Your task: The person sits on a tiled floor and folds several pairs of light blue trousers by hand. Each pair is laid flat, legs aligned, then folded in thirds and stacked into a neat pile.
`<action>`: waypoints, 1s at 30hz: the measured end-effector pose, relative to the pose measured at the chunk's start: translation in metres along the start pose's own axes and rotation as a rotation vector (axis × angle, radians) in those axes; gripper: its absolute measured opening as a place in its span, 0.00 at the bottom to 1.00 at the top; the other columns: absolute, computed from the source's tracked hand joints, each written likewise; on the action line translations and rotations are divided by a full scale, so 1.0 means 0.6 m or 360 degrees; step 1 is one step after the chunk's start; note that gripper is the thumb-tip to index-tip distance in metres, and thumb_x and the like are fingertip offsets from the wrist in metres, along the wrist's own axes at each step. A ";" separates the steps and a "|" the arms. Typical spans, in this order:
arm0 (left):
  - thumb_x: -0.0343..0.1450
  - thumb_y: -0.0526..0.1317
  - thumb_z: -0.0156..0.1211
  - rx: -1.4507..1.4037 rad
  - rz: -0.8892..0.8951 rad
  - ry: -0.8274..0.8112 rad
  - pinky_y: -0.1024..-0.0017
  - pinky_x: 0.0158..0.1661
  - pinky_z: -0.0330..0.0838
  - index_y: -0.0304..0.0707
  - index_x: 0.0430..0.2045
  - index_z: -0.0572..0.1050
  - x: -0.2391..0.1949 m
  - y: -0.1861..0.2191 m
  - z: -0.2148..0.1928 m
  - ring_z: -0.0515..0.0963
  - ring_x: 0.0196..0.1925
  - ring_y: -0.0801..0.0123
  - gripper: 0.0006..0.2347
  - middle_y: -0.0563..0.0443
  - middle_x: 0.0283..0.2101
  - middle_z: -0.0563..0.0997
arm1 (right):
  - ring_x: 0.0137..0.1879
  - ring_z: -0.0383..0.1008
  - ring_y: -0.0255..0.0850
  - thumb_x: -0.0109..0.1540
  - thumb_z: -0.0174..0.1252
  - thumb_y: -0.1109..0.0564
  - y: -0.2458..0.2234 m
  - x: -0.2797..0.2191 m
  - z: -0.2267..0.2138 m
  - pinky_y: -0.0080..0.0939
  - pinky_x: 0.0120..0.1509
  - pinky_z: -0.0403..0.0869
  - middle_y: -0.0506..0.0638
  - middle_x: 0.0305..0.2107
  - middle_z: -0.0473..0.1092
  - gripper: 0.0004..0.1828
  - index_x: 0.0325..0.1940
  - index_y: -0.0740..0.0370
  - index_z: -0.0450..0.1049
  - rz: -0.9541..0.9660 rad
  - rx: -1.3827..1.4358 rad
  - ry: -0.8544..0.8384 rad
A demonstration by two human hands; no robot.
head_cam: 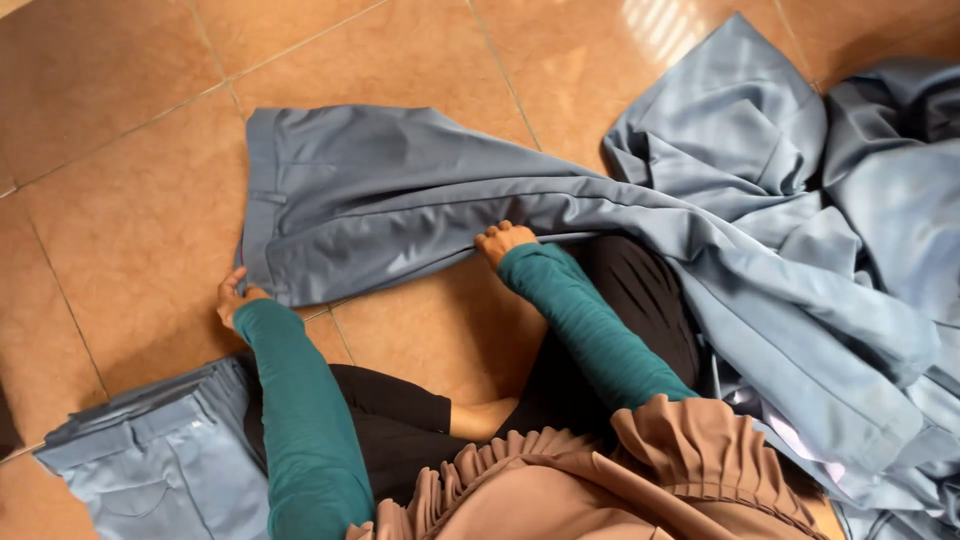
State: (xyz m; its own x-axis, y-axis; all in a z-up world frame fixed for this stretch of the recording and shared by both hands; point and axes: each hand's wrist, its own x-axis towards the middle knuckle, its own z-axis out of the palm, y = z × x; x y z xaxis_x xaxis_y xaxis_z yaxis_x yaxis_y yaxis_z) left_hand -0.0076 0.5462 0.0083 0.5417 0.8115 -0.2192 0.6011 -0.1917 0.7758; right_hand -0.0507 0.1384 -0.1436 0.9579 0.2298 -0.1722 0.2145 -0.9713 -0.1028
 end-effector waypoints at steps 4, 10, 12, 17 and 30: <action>0.72 0.47 0.66 0.0935 0.0795 0.0081 0.59 0.57 0.65 0.69 0.54 0.73 0.002 -0.077 -0.003 0.69 0.61 0.61 0.16 0.60 0.64 0.68 | 0.43 0.78 0.44 0.63 0.51 0.50 -0.047 0.009 -0.003 0.46 0.44 0.78 0.43 0.33 0.77 0.08 0.40 0.41 0.76 -0.0127 0.0095 0.0367; 0.57 0.34 0.73 0.0269 0.1560 -0.0975 0.57 0.61 0.71 0.47 0.60 0.74 -0.258 -0.091 0.151 0.76 0.60 0.50 0.32 0.42 0.57 0.78 | 0.41 0.77 0.38 0.63 0.49 0.49 -0.085 -0.005 -0.115 0.40 0.42 0.78 0.38 0.31 0.75 0.08 0.44 0.37 0.72 -0.0183 0.0109 0.0756; 0.61 0.27 0.64 0.0261 0.1585 -0.0922 0.64 0.60 0.72 0.55 0.58 0.75 -0.256 -0.098 0.195 0.77 0.60 0.59 0.29 0.52 0.55 0.79 | 0.41 0.77 0.38 0.63 0.49 0.49 -0.088 -0.018 -0.139 0.41 0.42 0.78 0.38 0.31 0.74 0.09 0.46 0.37 0.72 -0.0202 0.0114 0.0800; 0.63 0.24 0.52 0.0338 0.1672 -0.0415 0.68 0.51 0.75 0.66 0.43 0.81 -0.169 -0.018 0.155 0.81 0.48 0.68 0.25 0.65 0.41 0.81 | 0.42 0.74 0.40 0.61 0.53 0.51 -0.041 -0.047 -0.157 0.42 0.39 0.76 0.40 0.30 0.73 0.08 0.44 0.38 0.72 -0.0176 -0.0033 0.0812; 0.68 0.23 0.56 0.0667 0.1110 0.0164 0.63 0.66 0.67 0.49 0.45 0.79 0.135 -0.095 -0.073 0.71 0.66 0.54 0.17 0.44 0.64 0.71 | 0.77 0.49 0.45 0.52 0.61 0.59 -0.021 -0.079 -0.120 0.47 0.62 0.70 0.42 0.74 0.51 0.42 0.70 0.36 0.61 -0.0253 -0.0070 -0.0257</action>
State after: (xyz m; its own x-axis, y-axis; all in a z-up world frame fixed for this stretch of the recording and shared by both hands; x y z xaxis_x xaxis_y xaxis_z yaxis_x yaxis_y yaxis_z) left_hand -0.0235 0.6472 -0.0280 0.8276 0.4724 0.3033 0.3269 -0.8448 0.4237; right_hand -0.0850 0.1355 -0.0637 0.8692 0.3836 -0.3120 0.3718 -0.9230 -0.0992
